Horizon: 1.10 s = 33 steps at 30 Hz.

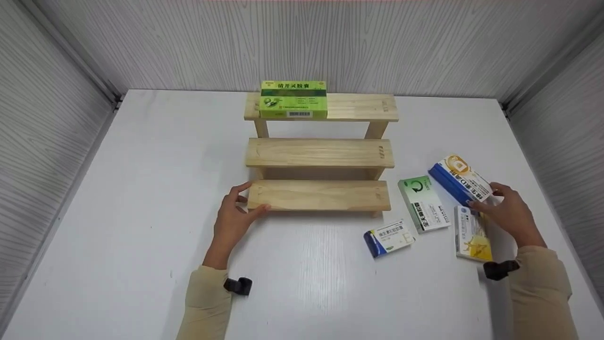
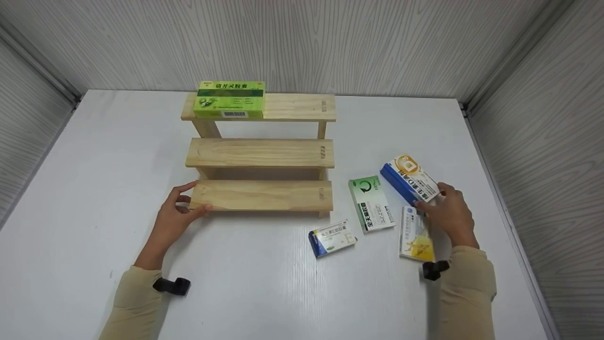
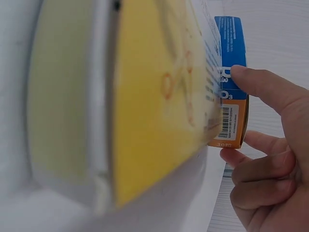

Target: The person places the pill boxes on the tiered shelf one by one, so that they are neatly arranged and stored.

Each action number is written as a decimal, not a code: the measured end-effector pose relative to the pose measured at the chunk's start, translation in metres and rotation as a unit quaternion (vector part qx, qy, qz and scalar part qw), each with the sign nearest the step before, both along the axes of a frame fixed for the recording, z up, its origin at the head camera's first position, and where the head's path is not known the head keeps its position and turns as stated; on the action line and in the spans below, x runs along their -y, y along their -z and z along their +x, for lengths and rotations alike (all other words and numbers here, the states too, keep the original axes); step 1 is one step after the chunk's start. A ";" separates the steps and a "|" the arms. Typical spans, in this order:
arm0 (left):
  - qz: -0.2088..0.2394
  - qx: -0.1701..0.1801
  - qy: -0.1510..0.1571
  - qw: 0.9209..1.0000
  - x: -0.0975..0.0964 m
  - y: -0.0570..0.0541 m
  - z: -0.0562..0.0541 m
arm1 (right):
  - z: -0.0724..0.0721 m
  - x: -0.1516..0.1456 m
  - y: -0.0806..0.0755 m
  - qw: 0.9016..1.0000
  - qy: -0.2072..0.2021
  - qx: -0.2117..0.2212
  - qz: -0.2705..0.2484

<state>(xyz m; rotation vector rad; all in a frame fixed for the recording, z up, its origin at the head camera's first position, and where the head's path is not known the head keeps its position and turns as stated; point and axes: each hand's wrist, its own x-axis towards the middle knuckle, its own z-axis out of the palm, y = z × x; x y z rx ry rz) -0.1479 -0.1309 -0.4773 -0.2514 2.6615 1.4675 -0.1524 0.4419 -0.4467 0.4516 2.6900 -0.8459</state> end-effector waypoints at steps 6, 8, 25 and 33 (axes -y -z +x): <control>-0.004 0.008 -0.002 1.000 0.000 0.001 0.000 | 0.002 -0.004 0.001 1.000 0.017 -0.013 -0.010; -0.007 0.009 -0.002 1.000 0.000 0.001 0.001 | 0.004 -0.006 0.002 0.999 0.024 -0.024 -0.013; 0.004 0.015 0.003 1.000 0.001 0.001 0.001 | 0.007 -0.011 -0.026 0.978 0.128 -0.134 -0.095; 0.007 0.017 0.003 1.000 0.001 0.002 0.000 | -0.003 0.002 -0.051 0.956 0.182 -0.186 -0.133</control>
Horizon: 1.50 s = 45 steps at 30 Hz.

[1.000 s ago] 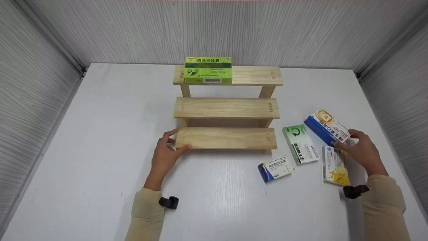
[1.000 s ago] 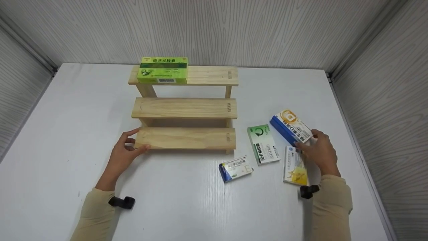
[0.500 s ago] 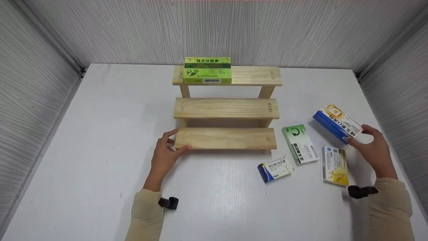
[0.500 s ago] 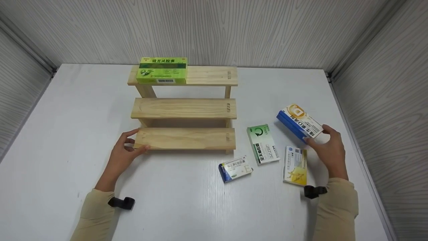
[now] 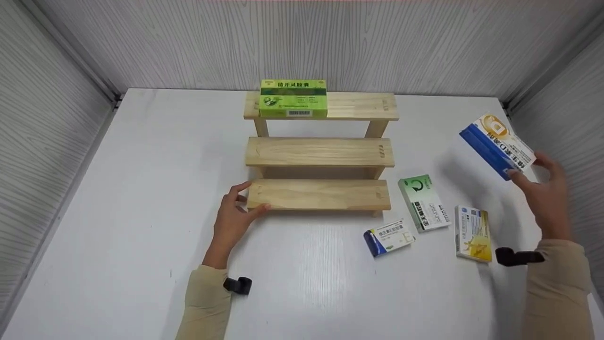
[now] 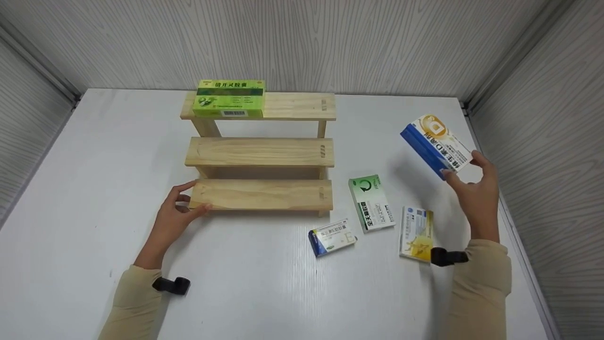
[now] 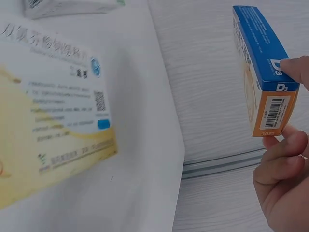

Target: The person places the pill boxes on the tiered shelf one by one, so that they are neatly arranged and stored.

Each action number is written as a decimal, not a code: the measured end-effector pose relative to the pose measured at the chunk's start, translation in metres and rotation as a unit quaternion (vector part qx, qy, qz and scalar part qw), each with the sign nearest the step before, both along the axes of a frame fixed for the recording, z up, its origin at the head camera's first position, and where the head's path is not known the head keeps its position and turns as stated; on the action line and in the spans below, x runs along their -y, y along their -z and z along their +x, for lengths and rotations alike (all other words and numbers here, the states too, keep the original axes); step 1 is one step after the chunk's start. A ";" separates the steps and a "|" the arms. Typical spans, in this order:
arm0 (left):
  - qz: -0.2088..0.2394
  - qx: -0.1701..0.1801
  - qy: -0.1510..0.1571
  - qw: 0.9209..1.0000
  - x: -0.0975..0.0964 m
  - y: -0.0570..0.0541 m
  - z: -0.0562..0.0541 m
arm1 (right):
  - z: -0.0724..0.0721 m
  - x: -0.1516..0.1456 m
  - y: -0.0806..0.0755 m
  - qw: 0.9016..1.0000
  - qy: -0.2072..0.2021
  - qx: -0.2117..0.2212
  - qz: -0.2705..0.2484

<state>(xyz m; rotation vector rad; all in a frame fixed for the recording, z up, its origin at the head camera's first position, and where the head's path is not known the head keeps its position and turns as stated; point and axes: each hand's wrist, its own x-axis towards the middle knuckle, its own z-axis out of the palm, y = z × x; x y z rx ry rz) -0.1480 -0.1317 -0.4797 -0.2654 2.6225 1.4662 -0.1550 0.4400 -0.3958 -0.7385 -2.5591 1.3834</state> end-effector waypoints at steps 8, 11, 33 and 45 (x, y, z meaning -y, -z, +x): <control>0.001 -0.005 0.000 1.000 0.000 0.000 0.000 | -0.013 0.025 -0.024 0.998 -0.004 -0.062 -0.013; 0.000 -0.005 -0.001 1.000 0.000 0.000 0.000 | -0.018 0.039 -0.032 0.991 -0.010 -0.102 -0.084; -0.005 0.005 -0.003 1.000 0.001 0.000 0.000 | -0.081 0.140 -0.066 0.948 -0.198 -0.198 -0.150; -0.007 0.000 -0.003 1.000 0.001 0.001 0.000 | -0.099 0.168 -0.068 0.965 -0.226 -0.122 -0.058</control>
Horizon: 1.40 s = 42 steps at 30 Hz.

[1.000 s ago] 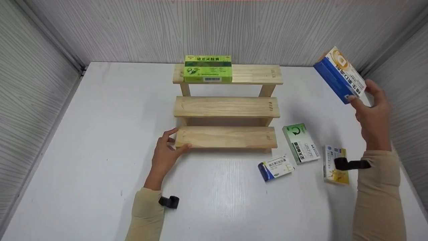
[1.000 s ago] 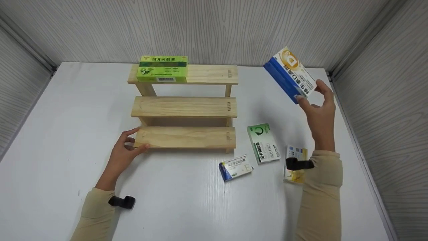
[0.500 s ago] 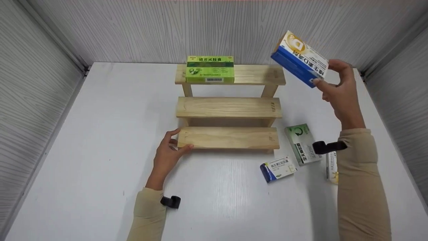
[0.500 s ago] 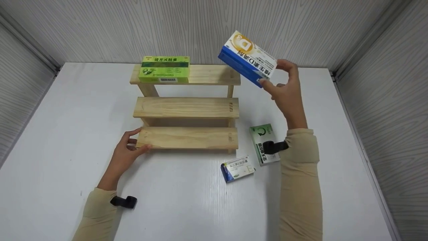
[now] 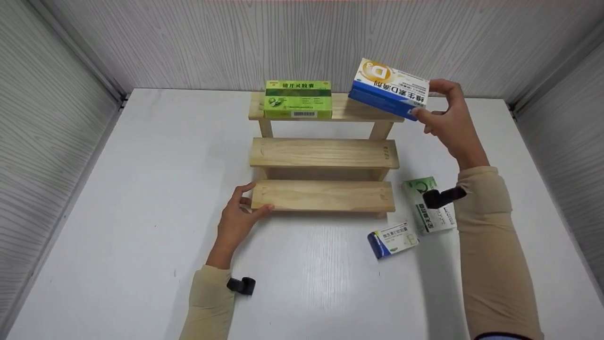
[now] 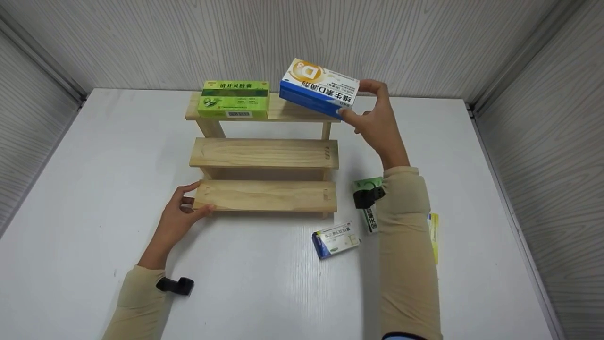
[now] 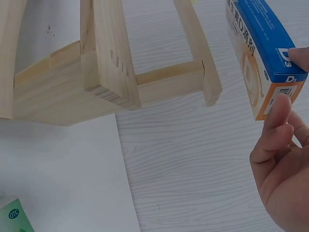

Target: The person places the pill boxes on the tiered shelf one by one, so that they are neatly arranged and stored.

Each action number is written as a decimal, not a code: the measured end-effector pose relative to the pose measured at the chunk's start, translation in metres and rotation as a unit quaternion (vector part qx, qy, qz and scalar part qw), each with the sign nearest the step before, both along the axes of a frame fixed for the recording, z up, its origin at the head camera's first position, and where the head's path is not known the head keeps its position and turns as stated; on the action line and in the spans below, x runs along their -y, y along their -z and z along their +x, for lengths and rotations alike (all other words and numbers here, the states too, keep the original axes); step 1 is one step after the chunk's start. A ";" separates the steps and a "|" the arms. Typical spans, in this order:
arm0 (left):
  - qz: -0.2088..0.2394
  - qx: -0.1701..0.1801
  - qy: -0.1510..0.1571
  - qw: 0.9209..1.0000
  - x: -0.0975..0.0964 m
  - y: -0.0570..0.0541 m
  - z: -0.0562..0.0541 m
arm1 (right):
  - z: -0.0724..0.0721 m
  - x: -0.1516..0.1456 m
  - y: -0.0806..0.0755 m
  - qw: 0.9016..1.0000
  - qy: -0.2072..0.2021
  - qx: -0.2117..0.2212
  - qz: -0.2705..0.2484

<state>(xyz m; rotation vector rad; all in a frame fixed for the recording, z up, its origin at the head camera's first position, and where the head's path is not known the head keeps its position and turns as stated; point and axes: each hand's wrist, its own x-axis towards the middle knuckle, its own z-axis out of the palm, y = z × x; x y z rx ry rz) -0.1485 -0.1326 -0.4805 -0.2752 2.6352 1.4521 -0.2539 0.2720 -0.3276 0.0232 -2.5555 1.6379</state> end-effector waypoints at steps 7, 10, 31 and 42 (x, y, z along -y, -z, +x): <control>0.006 -0.002 0.007 1.000 0.001 0.000 0.000 | -0.006 0.011 0.003 1.000 -0.020 0.009 0.013; 0.008 -0.002 0.009 1.000 0.002 -0.001 0.000 | -0.008 0.012 0.006 0.999 -0.030 0.010 0.014; 0.008 -0.001 0.008 1.000 0.001 -0.001 0.000 | -0.021 0.018 0.024 0.998 -0.052 0.041 0.014; 0.006 0.005 0.006 1.000 0.001 -0.001 0.000 | -0.020 0.019 0.027 0.997 -0.056 0.033 0.028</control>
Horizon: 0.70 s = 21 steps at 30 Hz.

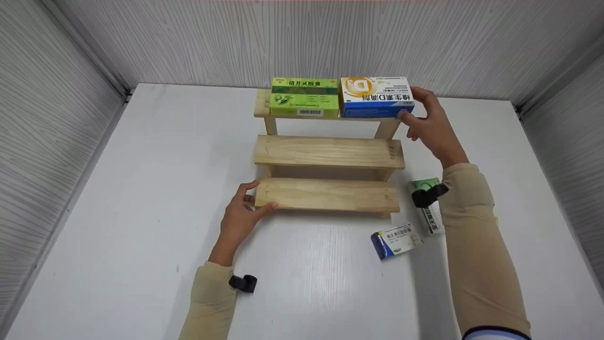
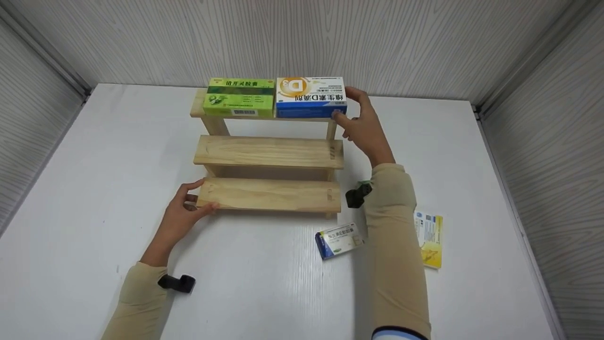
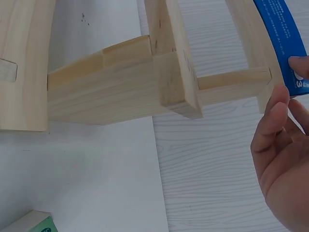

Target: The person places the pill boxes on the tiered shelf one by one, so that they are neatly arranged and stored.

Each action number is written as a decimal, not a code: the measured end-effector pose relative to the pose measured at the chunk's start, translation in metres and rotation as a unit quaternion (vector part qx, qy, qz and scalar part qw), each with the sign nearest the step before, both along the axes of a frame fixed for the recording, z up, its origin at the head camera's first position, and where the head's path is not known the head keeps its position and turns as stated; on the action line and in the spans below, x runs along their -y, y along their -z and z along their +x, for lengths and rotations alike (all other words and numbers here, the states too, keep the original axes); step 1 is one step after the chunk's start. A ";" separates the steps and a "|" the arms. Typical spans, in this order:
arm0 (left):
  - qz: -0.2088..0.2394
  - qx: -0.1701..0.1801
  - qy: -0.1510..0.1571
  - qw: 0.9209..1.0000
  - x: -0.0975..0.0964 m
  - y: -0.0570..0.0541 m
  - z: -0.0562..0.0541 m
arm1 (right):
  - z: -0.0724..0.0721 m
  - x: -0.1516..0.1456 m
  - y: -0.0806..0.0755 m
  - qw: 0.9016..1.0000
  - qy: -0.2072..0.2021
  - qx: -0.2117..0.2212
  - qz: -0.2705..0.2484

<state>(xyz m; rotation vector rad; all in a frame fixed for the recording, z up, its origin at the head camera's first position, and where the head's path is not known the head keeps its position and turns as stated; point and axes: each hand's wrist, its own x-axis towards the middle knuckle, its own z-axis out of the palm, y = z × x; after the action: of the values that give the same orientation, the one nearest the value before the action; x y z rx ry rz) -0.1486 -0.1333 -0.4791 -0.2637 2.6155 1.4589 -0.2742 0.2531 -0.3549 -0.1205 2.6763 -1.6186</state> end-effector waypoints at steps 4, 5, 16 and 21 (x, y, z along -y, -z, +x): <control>0.003 -0.003 -0.002 1.000 0.000 0.000 0.001 | 0.003 -0.004 -0.001 1.000 0.001 -0.009 0.002; 0.004 -0.003 -0.002 1.000 0.000 0.000 0.001 | 0.005 -0.006 -0.002 1.000 0.002 -0.013 0.000; -0.003 -0.012 0.000 1.000 0.001 0.001 0.001 | 0.032 -0.035 -0.009 0.999 0.009 -0.034 -0.002; -0.003 -0.011 0.003 1.000 0.000 0.003 0.001 | 0.047 -0.049 -0.007 0.999 -0.002 -0.044 0.015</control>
<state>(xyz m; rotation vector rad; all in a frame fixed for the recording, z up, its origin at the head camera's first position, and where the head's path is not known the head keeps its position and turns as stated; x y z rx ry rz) -0.1477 -0.1336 -0.4821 -0.2416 2.6367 1.4610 -0.2274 0.3022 -0.3483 -0.2000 2.7614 -1.6096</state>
